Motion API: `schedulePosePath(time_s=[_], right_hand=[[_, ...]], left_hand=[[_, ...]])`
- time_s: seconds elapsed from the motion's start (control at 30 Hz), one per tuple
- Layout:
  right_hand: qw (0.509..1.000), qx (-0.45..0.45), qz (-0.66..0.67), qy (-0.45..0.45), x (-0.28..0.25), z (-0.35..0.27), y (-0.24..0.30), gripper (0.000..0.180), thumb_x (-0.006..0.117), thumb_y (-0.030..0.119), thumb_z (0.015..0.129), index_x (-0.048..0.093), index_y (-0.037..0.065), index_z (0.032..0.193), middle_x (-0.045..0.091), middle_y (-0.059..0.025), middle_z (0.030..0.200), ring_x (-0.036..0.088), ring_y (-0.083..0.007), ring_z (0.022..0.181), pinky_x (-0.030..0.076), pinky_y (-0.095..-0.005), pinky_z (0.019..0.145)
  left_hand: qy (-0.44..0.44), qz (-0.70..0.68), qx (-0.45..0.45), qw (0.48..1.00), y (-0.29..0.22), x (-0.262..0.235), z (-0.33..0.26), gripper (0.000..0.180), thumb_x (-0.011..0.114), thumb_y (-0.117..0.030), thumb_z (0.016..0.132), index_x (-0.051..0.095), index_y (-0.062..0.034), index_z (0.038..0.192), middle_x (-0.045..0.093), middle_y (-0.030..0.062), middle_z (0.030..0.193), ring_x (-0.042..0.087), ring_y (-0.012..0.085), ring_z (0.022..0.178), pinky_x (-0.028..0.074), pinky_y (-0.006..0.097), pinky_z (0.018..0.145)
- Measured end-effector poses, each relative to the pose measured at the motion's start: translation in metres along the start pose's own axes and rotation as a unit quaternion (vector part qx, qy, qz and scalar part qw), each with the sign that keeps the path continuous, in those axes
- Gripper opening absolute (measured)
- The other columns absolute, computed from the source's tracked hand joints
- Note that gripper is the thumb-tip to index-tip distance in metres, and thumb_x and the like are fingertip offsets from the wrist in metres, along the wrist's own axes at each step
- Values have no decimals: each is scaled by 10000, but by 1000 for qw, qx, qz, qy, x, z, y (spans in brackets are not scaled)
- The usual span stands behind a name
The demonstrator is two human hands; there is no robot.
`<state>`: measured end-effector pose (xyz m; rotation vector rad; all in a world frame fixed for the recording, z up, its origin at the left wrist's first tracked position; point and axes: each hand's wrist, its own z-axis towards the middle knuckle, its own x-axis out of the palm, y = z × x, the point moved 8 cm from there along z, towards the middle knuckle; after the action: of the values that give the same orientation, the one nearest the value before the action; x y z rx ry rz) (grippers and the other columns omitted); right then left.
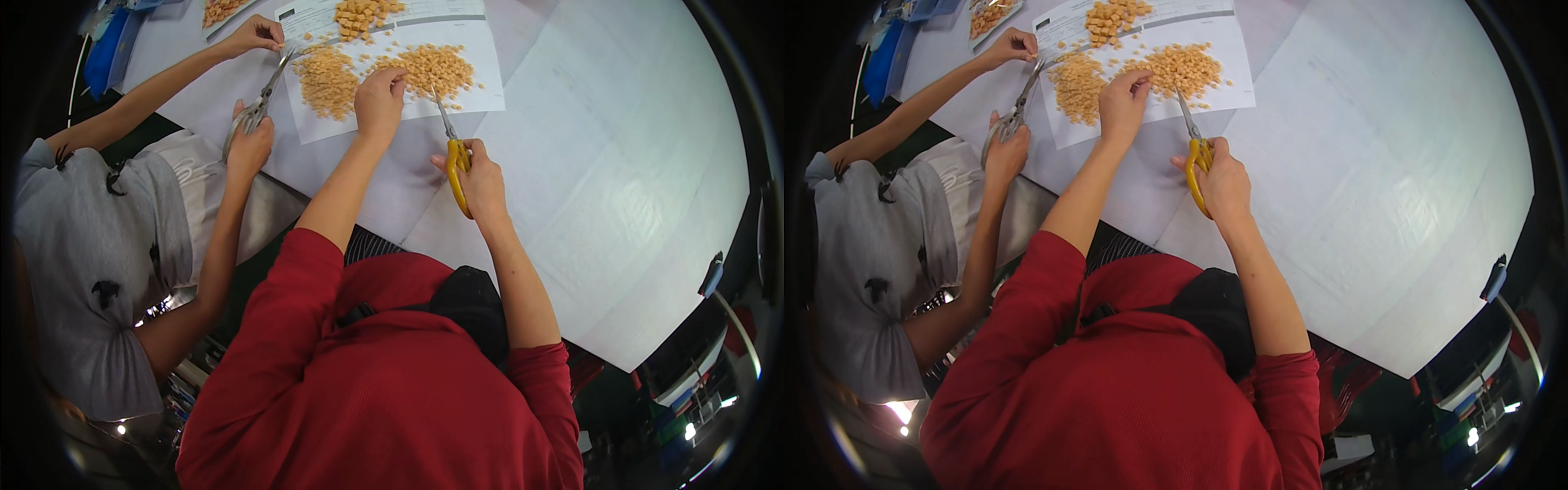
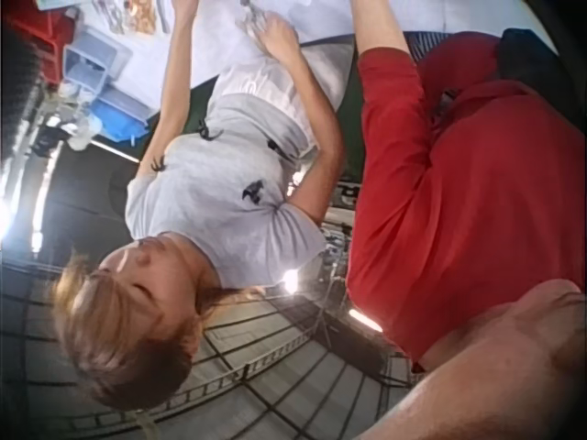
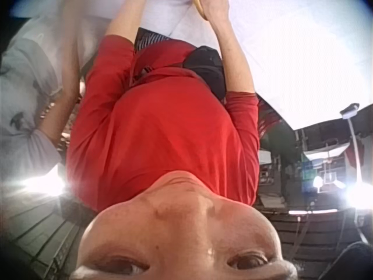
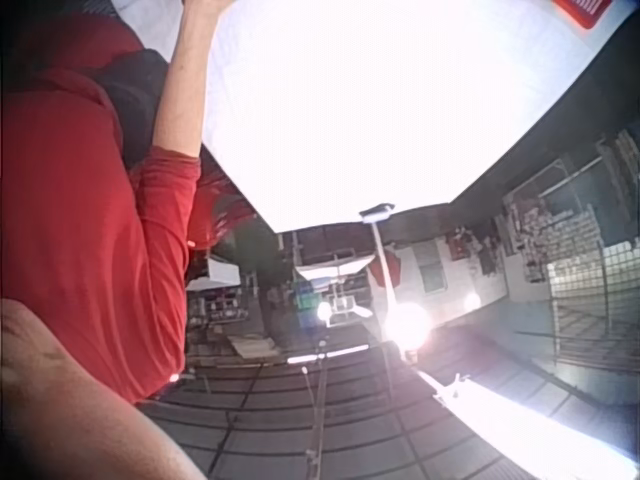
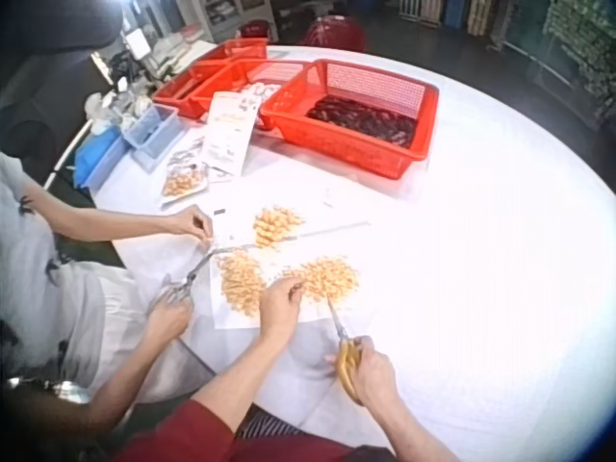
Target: The person uses yellow-handled scissors to cut small pieces from a pile of peanuts on a white sheet. Another person in a grey shirt also cuts peanuts with silver scissors. The cut pieces accumulate on the sheet as the task continues.
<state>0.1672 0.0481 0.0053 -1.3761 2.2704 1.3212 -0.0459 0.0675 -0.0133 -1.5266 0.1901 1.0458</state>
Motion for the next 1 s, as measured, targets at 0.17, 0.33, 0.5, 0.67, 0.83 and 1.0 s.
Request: schedulePosePath(time_s=[0.17, 0.33, 0.5, 0.67, 0.83, 1.0], right_hand=[[1000, 5, 17, -6, -3, -4, 0, 693, 697, 564, 763, 523, -1, 1125, 672, -211, 839, 663, -370, 791, 519, -427, 692], [999, -19, 27, 14, 0, -11, 11, 701, 686, 566, 772, 507, 4, 1152, 666, -210, 923, 654, -371, 864, 514, -428, 743], [999, -32, -4, 23, 4, -16, 23, 713, 678, 563, 781, 482, 8, 1184, 636, -210, 1057, 628, -366, 970, 501, -431, 803], [997, -70, -19, 16, 7, -21, 31, 702, 686, 558, 775, 486, 19, 1178, 640, -203, 1039, 631, -368, 951, 503, -434, 776], [996, -78, -42, 14, 5, -23, 36, 687, 698, 555, 764, 497, 32, 1161, 652, -191, 983, 641, -367, 904, 506, -444, 737], [996, -82, -42, 9, 5, -24, 35, 682, 707, 553, 755, 505, 33, 1147, 656, -192, 959, 644, -368, 887, 506, -447, 731]], left_hand=[[22, 113, 49, 992, -9, -1, -1, 134, 672, -96, 808, 691, -62, 937, 685, 87, 863, 653, 184, 759, 506, 317, 677], [60, -206, -247, 945, 22, -3, -13, 133, 715, -172, 815, 676, -92, 914, 685, 31, 903, 641, 140, 858, 481, 309, 687], [112, -460, -433, 767, 18, 3, -38, 146, 699, -217, 860, 662, -118, 960, 674, -11, 947, 638, 120, 885, 451, 244, 679], [141, -505, -432, 734, 17, -4, -47, 158, 672, -208, 879, 647, -102, 993, 665, 0, 942, 638, 138, 893, 472, 259, 685], [142, -518, -439, 720, 17, -6, -52, 170, 662, -204, 886, 646, -88, 1009, 665, 11, 954, 640, 143, 888, 486, 268, 691], [133, -514, -445, 721, 18, -5, -55, 188, 653, -194, 892, 648, -79, 1040, 665, 15, 959, 637, 140, 881, 488, 266, 681]])
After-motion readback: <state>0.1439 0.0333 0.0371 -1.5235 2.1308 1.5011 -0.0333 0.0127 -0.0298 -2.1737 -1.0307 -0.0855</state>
